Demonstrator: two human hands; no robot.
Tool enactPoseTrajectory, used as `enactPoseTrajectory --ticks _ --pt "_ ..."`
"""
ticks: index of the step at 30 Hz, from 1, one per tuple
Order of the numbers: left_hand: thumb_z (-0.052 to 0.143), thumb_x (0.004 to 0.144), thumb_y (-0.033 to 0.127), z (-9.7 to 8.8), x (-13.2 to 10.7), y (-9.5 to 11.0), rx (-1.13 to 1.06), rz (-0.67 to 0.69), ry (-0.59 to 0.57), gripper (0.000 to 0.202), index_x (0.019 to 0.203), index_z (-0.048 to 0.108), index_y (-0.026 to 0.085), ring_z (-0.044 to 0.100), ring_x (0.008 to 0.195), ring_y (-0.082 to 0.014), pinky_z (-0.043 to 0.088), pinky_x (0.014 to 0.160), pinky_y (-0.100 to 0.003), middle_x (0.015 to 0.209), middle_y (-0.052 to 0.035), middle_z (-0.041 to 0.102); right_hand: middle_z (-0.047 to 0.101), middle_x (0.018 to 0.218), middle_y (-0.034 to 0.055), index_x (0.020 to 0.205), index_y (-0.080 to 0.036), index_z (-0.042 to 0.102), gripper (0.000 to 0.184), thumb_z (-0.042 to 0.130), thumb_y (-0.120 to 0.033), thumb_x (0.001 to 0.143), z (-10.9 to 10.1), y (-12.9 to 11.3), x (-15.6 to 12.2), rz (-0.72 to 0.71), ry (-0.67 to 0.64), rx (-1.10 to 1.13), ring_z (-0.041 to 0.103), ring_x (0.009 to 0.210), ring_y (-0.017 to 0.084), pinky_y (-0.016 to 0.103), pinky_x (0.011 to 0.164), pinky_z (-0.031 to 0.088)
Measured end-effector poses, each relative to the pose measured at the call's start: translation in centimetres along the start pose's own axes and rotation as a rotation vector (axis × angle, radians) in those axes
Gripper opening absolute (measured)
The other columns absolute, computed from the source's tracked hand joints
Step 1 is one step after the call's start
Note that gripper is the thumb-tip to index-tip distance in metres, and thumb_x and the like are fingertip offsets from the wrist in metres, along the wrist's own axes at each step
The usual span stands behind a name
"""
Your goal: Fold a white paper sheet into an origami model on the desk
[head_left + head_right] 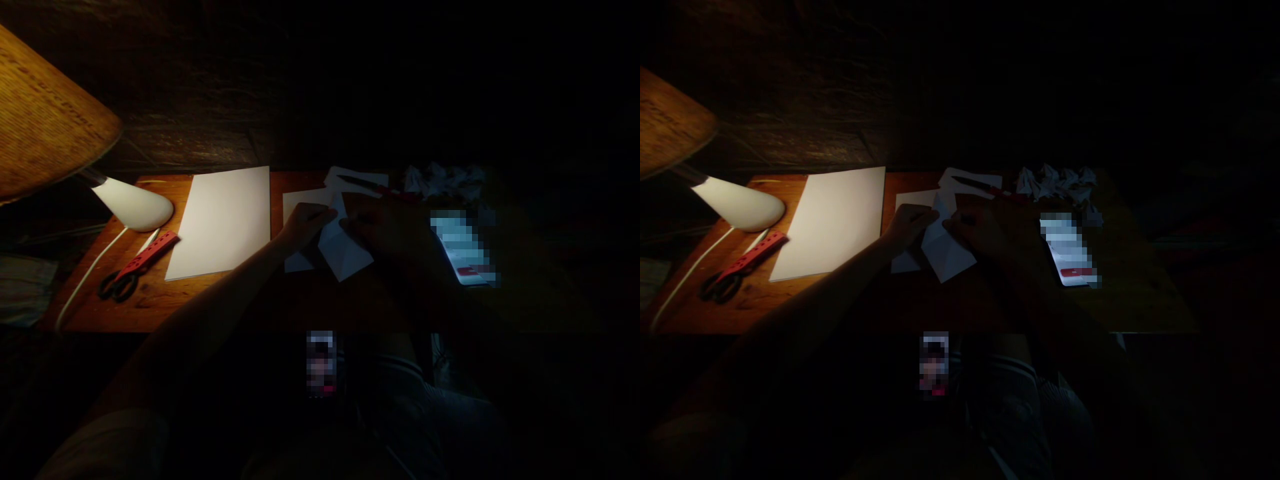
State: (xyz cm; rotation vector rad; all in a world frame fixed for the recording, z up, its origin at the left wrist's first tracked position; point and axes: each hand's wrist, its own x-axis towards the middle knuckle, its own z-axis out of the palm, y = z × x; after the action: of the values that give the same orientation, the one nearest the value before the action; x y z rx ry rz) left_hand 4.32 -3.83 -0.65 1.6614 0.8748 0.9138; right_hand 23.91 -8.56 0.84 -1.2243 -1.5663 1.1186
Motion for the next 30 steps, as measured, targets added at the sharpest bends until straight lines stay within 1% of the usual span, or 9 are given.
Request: enactPoseTrajectory --ticks 4,6,10,14,17,19,25,27,30 --pt "0.075 0.079 0.061 0.0 0.1 -0.4 -0.036 0.024 0.027 0.058 0.052 0.045 0.020 0.035 0.054 -0.0090 0.022 0.052 -0.026 0.053 0.0044 0.038 0.057 0.067 -0.0021 0.069 -0.021 0.059 0.035 0.075 -0.049 0.083 0.1 0.3 0.1 0.002 -0.024 0.043 0.048 0.058 0.012 0.027 0.055 0.037" --pt "0.076 0.079 0.059 0.0 0.1 -0.5 -0.035 0.036 0.037 0.058 0.051 0.045 0.019 0.035 0.053 -0.0088 0.021 0.051 -0.026 0.051 0.0044 0.037 0.056 0.066 -0.0020 0.068 -0.021 0.059 0.037 0.077 -0.052 0.080 0.1 0.5 0.2 0.004 -0.027 0.064 0.047 0.059 0.012 0.026 0.054 0.036" --pt "0.078 0.078 0.062 -0.1 0.2 -0.5 -0.034 0.028 0.040 0.055 0.055 0.053 0.018 0.039 0.054 -0.0093 0.024 0.050 -0.025 0.053 0.0035 0.043 0.057 0.064 -0.0016 0.067 -0.020 0.062 0.036 0.077 -0.051 0.078 0.2 0.5 0.2 -0.018 -0.058 0.029 0.047 0.059 0.012 0.026 0.055 0.036" --pt "0.078 0.079 0.063 0.0 0.2 -0.7 -0.079 0.037 0.102 0.058 0.053 0.051 0.019 0.039 0.052 -0.0092 0.025 0.049 -0.026 0.052 0.0036 0.042 0.060 0.067 -0.0003 0.069 -0.019 0.064 0.032 0.075 -0.047 0.079 0.4 0.4 0.1 -0.007 -0.072 -0.001 0.050 0.061 0.013 0.027 0.056 0.039" --pt "0.081 0.078 0.060 0.2 0.1 -0.7 -0.150 0.026 0.131 0.058 0.053 0.049 0.019 0.036 0.050 -0.0078 0.024 0.048 -0.026 0.052 0.0044 0.040 0.061 0.069 0.0003 0.068 -0.019 0.064 0.029 0.074 -0.043 0.081 0.5 0.3 0.1 -0.018 -0.071 -0.010 0.052 0.063 0.013 0.028 0.060 0.042" --pt "0.082 0.077 0.058 0.4 0.0 -0.5 -0.182 0.002 0.131 0.057 0.053 0.049 0.019 0.037 0.049 -0.0077 0.023 0.048 -0.026 0.052 0.0043 0.041 0.062 0.070 0.0010 0.069 -0.019 0.065 0.027 0.073 -0.042 0.081 0.5 0.4 0.0 -0.022 -0.064 -0.020 0.053 0.063 0.014 0.028 0.060 0.042" --pt "0.082 0.077 0.049 0.4 -0.1 0.1 -0.242 -0.003 0.160 0.050 0.056 0.048 0.019 0.038 0.050 -0.0078 0.024 0.048 -0.024 0.053 0.0050 0.041 0.065 0.069 0.0019 0.069 -0.019 0.065 0.027 0.073 -0.042 0.081 0.5 0.5 -0.1 -0.015 -0.086 -0.053 0.055 0.062 0.014 0.028 0.057 0.039" --pt "0.082 0.075 0.045 0.4 -0.1 0.2 -0.281 -0.022 0.177 0.048 0.056 0.047 0.019 0.038 0.050 -0.0076 0.025 0.048 -0.023 0.054 0.0053 0.040 0.063 0.068 0.0012 0.070 -0.019 0.065 0.028 0.074 -0.042 0.083 0.6 0.4 -0.1 -0.018 -0.100 -0.064 0.053 0.060 0.013 0.028 0.056 0.038" --pt "0.083 0.070 0.043 0.4 0.0 0.3 -0.333 -0.066 0.198 0.045 0.055 0.048 0.019 0.038 0.051 -0.0074 0.027 0.049 -0.023 0.053 0.0053 0.040 0.061 0.067 0.0006 0.069 -0.019 0.065 0.031 0.073 -0.046 0.082 0.6 0.4 -0.1 -0.029 -0.105 -0.071 0.051 0.059 0.013 0.027 0.055 0.036"
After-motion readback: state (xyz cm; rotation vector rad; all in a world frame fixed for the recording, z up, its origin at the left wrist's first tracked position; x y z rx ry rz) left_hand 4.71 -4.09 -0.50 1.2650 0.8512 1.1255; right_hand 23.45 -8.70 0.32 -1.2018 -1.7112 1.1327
